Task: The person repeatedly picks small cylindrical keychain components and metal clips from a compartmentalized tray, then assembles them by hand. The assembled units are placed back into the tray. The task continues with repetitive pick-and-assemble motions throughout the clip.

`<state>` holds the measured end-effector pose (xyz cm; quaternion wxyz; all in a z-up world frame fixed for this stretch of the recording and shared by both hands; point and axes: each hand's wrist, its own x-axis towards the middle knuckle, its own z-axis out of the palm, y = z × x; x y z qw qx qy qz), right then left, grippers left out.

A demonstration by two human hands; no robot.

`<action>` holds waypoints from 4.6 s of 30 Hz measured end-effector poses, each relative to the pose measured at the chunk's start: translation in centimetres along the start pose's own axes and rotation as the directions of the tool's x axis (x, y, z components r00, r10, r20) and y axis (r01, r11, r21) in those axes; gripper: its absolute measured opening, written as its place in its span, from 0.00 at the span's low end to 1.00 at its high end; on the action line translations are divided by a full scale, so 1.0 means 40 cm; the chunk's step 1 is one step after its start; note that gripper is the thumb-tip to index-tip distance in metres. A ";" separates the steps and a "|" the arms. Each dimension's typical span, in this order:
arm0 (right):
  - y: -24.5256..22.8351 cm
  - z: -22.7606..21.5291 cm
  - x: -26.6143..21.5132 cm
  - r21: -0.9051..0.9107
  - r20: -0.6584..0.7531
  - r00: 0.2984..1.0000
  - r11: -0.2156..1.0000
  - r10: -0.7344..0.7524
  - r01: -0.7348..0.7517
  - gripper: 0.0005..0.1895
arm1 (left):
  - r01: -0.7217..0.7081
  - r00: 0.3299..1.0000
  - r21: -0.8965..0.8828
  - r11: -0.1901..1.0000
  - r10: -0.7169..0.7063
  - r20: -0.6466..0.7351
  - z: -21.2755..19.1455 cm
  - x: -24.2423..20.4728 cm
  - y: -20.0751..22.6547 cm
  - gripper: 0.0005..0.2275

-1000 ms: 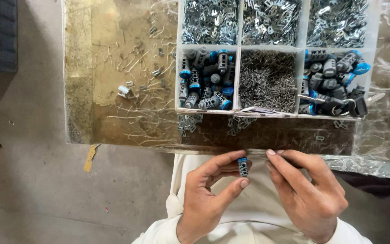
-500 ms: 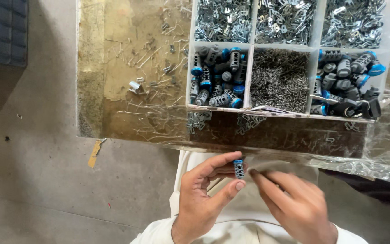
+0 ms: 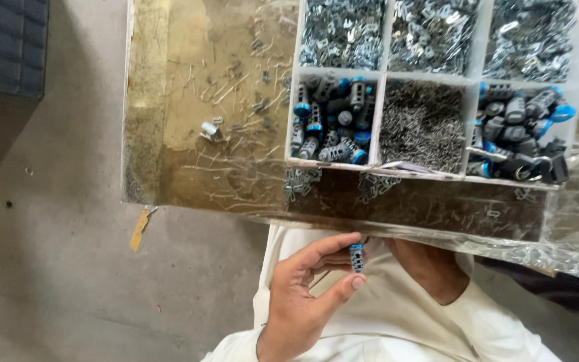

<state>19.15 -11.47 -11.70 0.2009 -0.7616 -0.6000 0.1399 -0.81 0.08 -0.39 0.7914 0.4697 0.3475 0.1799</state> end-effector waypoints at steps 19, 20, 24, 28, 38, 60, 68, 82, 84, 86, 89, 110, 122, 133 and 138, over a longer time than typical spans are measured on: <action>-0.179 -0.200 -0.088 0.844 0.172 0.843 0.365 0.510 -0.393 0.15 | -0.009 0.999 0.019 1.000 0.008 0.037 0.023 -0.003 -0.008 0.22; -0.189 -0.210 -0.092 0.828 0.079 0.839 0.433 0.538 -0.356 0.16 | 0.000 0.999 0.028 1.000 -0.001 0.034 0.024 -0.002 -0.005 0.22; -0.210 -0.233 -0.081 0.852 -0.039 0.848 0.460 0.529 -0.248 0.12 | -0.038 0.998 0.022 0.999 0.037 0.059 0.025 -0.006 0.004 0.21; -0.225 -0.235 -0.047 0.821 -0.098 0.896 0.544 0.433 -0.174 0.13 | -0.020 0.997 0.031 0.999 0.018 0.073 0.033 -0.004 0.019 0.20; -0.292 -0.242 -0.019 0.469 -0.212 0.875 0.831 0.436 -0.300 0.12 | -0.047 0.996 0.061 0.997 0.042 0.076 0.030 -0.001 0.023 0.20; -0.355 -0.217 0.166 0.015 -0.273 0.962 1.000 -0.022 0.027 0.22 | -0.124 0.984 -0.124 0.984 0.106 -0.147 -0.097 -0.016 0.015 0.21; -0.346 -0.223 0.168 0.048 -0.270 0.960 0.995 -0.076 0.092 0.17 | -0.101 0.983 -0.108 0.989 0.083 -0.164 -0.106 -0.011 0.003 0.21; -0.294 -0.221 0.033 0.449 -0.340 0.884 0.881 0.322 -0.149 0.13 | 0.026 1.000 -0.112 0.993 -0.025 0.011 -0.003 0.011 -0.026 0.22; -0.283 -0.235 0.010 0.481 -0.265 0.897 0.855 0.354 -0.195 0.12 | 0.015 0.999 -0.075 0.997 -0.012 0.037 0.007 0.011 -0.020 0.22; -0.285 -0.236 -0.016 0.557 -0.291 0.865 0.808 0.409 -0.194 0.10 | 0.002 0.998 -0.066 0.998 0.001 0.056 0.013 0.006 -0.017 0.22; -0.286 -0.235 -0.033 0.614 -0.243 0.842 0.748 0.481 -0.251 0.07 | -0.013 0.997 -0.065 0.998 0.017 0.069 0.019 0.000 -0.007 0.21; -0.272 -0.252 0.065 0.017 -0.334 0.936 0.994 0.109 -0.110 0.18 | -0.024 1.000 -0.063 0.998 0.024 0.011 0.002 0.008 -0.007 0.22; -0.264 -0.228 0.057 0.061 -0.392 0.912 0.992 0.123 -0.108 0.15 | -0.029 1.000 -0.068 0.997 0.029 -0.006 -0.009 0.011 -0.002 0.22; -0.255 -0.220 -0.002 0.560 -0.262 0.917 0.821 0.300 -0.109 0.13 | -0.080 0.997 -0.084 0.993 0.079 -0.021 0.014 0.007 -0.010 0.21; -0.268 -0.236 -0.021 0.571 -0.266 0.835 0.776 0.482 -0.266 0.11 | -0.067 0.998 -0.038 0.997 0.068 0.018 0.014 0.007 -0.001 0.21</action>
